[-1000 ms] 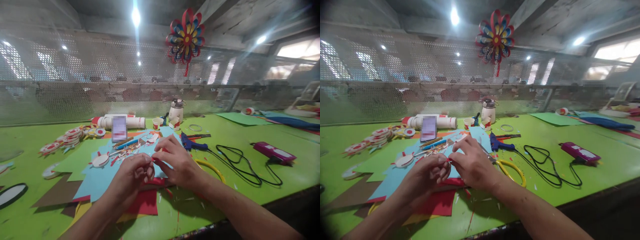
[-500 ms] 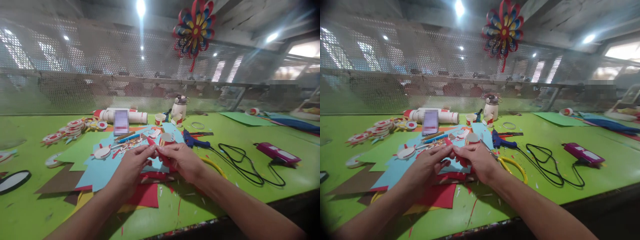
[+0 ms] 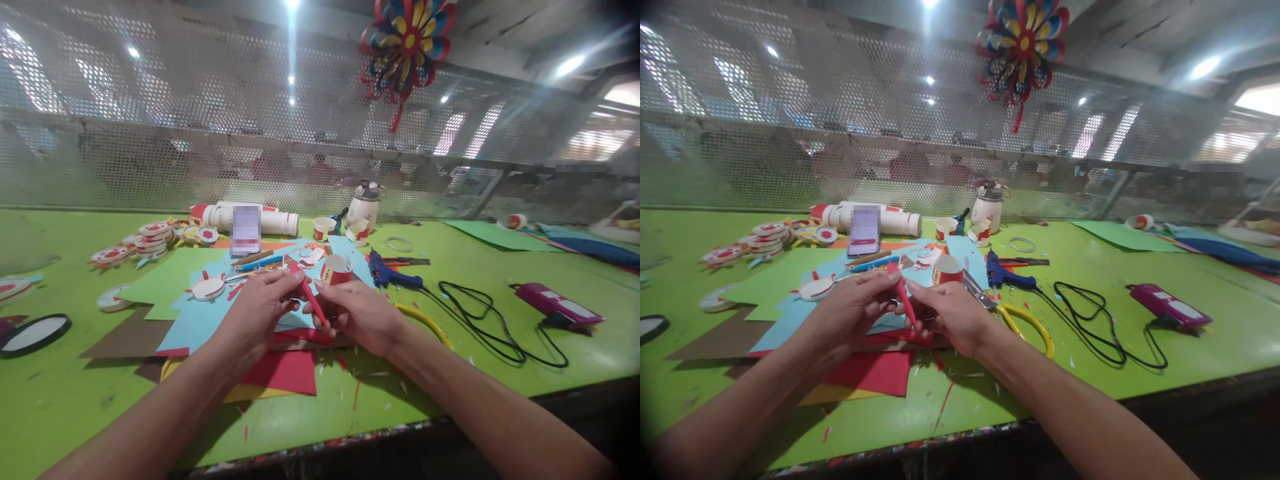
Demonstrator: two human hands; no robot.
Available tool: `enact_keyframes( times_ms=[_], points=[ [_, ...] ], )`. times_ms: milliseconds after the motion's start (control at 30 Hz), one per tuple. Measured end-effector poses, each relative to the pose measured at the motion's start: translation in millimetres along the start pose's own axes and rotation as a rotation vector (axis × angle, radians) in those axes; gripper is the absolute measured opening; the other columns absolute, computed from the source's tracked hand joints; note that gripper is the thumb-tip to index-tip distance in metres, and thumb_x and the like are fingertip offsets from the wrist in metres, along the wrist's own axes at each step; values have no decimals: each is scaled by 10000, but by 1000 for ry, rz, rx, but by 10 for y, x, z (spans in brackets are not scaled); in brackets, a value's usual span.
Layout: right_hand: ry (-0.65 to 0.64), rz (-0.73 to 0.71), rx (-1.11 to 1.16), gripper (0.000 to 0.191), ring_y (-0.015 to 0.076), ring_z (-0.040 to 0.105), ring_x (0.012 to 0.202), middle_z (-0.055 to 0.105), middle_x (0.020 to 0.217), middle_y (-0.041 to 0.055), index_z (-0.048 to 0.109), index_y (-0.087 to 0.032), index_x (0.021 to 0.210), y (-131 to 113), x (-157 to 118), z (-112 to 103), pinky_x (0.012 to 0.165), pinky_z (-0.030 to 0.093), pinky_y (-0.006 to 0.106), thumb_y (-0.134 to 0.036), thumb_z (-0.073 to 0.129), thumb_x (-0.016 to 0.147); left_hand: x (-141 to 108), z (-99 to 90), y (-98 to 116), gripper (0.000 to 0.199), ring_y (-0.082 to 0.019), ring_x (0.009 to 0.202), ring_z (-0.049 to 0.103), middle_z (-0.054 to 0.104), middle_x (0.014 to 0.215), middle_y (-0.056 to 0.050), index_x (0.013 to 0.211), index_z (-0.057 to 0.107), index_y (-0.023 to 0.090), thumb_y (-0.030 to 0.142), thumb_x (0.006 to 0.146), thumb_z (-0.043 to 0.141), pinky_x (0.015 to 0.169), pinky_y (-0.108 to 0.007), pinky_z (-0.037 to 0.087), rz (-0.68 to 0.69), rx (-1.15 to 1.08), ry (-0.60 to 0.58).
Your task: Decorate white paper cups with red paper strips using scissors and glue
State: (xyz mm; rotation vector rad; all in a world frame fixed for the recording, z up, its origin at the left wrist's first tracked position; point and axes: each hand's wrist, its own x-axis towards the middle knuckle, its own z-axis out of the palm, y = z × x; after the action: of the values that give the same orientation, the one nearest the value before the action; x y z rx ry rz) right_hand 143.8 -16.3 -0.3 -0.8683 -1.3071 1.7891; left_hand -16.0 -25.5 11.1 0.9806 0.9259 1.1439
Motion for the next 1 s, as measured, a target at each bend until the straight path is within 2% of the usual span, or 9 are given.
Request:
enact_keyframes(
  times_ms=[100, 233, 400, 567, 733, 833, 900, 1000],
  points=[
    [13, 61, -38, 447, 67, 503, 427, 621, 534, 20, 678, -97, 668, 3, -9, -2, 440, 384, 192, -542, 720, 688, 26, -21, -7, 188, -108, 599, 582, 639, 672, -19, 673, 649, 136, 301, 757, 679, 579, -226, 457, 67, -14, 18],
    [6, 113, -51, 478, 61, 510, 433, 635, 551, 32, 679, -90, 684, -1, -24, -3, 443, 389, 182, -566, 726, 669, 52, -45, -19, 194, -89, 563, 546, 601, 625, 1, 636, 624, 133, 280, 744, 689, 541, -208, 414, 67, -15, 41],
    [-13, 105, -84, 525, 60, 507, 426, 630, 543, 39, 668, -86, 657, 15, -17, -13, 439, 374, 186, -598, 623, 766, 61, -46, 18, 198, -81, 579, 544, 593, 634, 0, 631, 626, 119, 277, 719, 709, 521, -185, 394, 108, -25, 56],
    [48, 72, -153, 591, 59, 469, 391, 596, 497, 27, 650, -94, 597, 27, -4, 12, 422, 340, 199, -641, 550, 795, 64, -39, 33, 191, -76, 561, 525, 577, 610, 2, 617, 621, 116, 260, 703, 712, 500, -180, 380, 135, -19, 81],
    [89, -37, -240, 514, 52, 420, 406, 548, 487, -12, 618, -124, 572, 3, -38, 67, 425, 289, 206, -601, 619, 763, 67, -45, -25, 222, -100, 579, 533, 584, 629, -2, 640, 607, 144, 327, 731, 693, 545, -219, 419, 109, 55, 2],
    [75, -39, -313, 464, 47, 376, 412, 500, 463, -36, 586, -133, 548, -10, -68, 80, 422, 241, 205, -553, 699, 708, 43, -36, -25, 217, -110, 567, 527, 566, 618, 17, 690, 603, 175, 370, 743, 682, 524, -228, 420, 29, 86, -29],
    [71, -33, -311, 445, 51, 389, 424, 504, 466, -36, 595, -132, 567, -7, -74, 77, 433, 252, 204, -543, 723, 683, 29, -27, -12, 194, -121, 585, 544, 573, 633, 19, 726, 607, 189, 367, 749, 678, 514, -225, 415, 1, 102, -27],
    [64, -25, -301, 441, 48, 387, 426, 509, 472, -34, 623, -122, 600, 6, -66, 73, 438, 265, 201, -544, 719, 686, 36, -29, -3, 176, -106, 586, 544, 591, 649, 18, 724, 614, 181, 339, 753, 684, 557, -224, 435, 72, 61, -24]
  ],
)
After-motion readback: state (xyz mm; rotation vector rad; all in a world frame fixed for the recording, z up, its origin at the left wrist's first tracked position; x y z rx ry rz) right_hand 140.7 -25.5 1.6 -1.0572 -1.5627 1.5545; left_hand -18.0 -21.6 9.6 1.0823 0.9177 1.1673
